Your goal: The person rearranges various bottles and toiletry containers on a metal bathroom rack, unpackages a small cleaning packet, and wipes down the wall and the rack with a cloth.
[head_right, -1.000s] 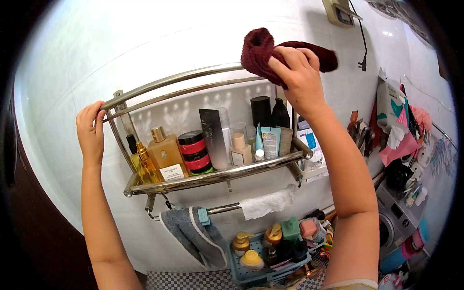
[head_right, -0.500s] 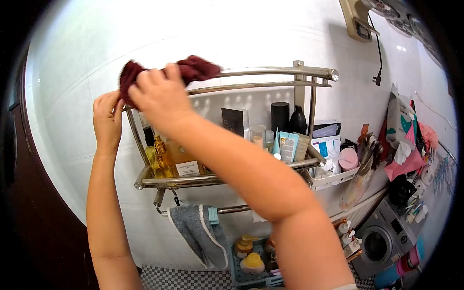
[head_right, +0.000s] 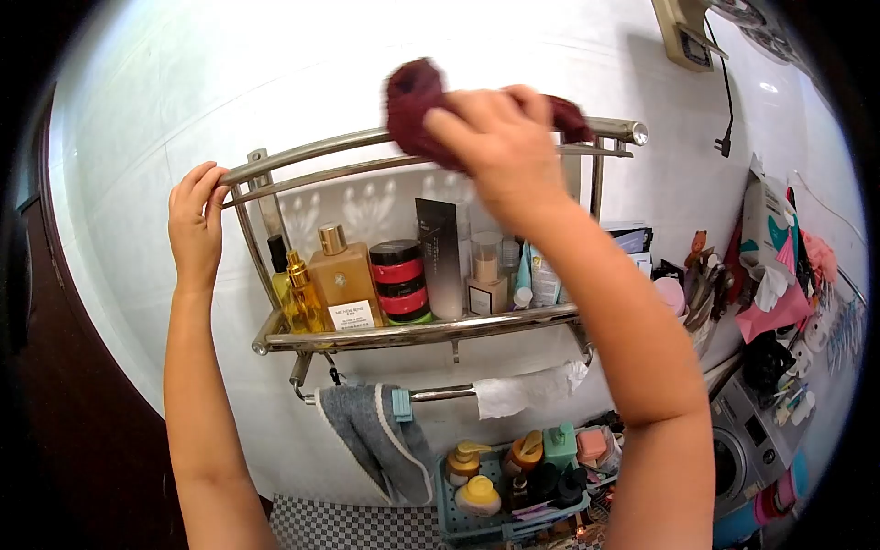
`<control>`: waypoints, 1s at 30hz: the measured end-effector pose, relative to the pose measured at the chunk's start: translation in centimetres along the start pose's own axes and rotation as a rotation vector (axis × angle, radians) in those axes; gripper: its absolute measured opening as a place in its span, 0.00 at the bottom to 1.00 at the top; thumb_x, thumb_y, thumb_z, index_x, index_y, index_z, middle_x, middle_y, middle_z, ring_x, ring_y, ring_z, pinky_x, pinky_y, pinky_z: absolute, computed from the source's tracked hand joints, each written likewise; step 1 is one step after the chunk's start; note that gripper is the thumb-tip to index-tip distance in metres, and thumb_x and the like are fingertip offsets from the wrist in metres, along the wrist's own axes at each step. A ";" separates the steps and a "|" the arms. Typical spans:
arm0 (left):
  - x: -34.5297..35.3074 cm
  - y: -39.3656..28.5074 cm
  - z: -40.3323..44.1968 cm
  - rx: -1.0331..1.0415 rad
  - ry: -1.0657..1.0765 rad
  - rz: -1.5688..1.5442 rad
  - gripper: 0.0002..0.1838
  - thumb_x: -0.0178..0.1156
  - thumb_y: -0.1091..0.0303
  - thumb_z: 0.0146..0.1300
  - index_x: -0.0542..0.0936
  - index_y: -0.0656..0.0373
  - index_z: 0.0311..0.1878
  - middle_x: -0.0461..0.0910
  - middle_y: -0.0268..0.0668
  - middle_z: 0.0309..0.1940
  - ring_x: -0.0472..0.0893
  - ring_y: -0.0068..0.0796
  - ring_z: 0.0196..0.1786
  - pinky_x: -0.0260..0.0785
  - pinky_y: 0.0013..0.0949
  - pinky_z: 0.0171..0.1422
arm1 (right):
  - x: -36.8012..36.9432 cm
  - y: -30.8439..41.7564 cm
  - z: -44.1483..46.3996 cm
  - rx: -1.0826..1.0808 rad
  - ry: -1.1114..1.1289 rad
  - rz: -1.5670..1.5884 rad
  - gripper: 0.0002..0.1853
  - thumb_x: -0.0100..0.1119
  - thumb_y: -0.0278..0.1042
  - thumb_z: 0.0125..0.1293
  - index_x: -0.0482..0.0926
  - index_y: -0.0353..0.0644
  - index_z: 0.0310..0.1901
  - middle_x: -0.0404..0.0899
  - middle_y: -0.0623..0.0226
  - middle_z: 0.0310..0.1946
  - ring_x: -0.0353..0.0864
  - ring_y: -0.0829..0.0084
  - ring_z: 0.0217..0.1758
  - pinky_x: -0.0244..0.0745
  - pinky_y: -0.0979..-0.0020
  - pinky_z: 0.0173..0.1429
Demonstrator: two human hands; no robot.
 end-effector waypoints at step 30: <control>-0.2 -0.1 -0.1 0.003 -0.063 -0.066 0.09 0.59 0.71 0.57 0.80 0.58 0.41 0.78 0.34 0.39 0.72 0.36 0.47 0.69 0.34 0.50 | 7.7 -1.5 16.1 1.013 0.225 0.884 0.27 0.53 0.40 0.53 0.71 0.45 0.57 0.52 0.48 0.59 0.73 0.56 0.48 0.75 0.62 0.46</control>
Point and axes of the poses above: each hand's wrist, its own z-axis towards the middle knuckle, its own x-axis out of the palm, y = z × x, the point moved 1 cm from there along z, towards the middle knuckle
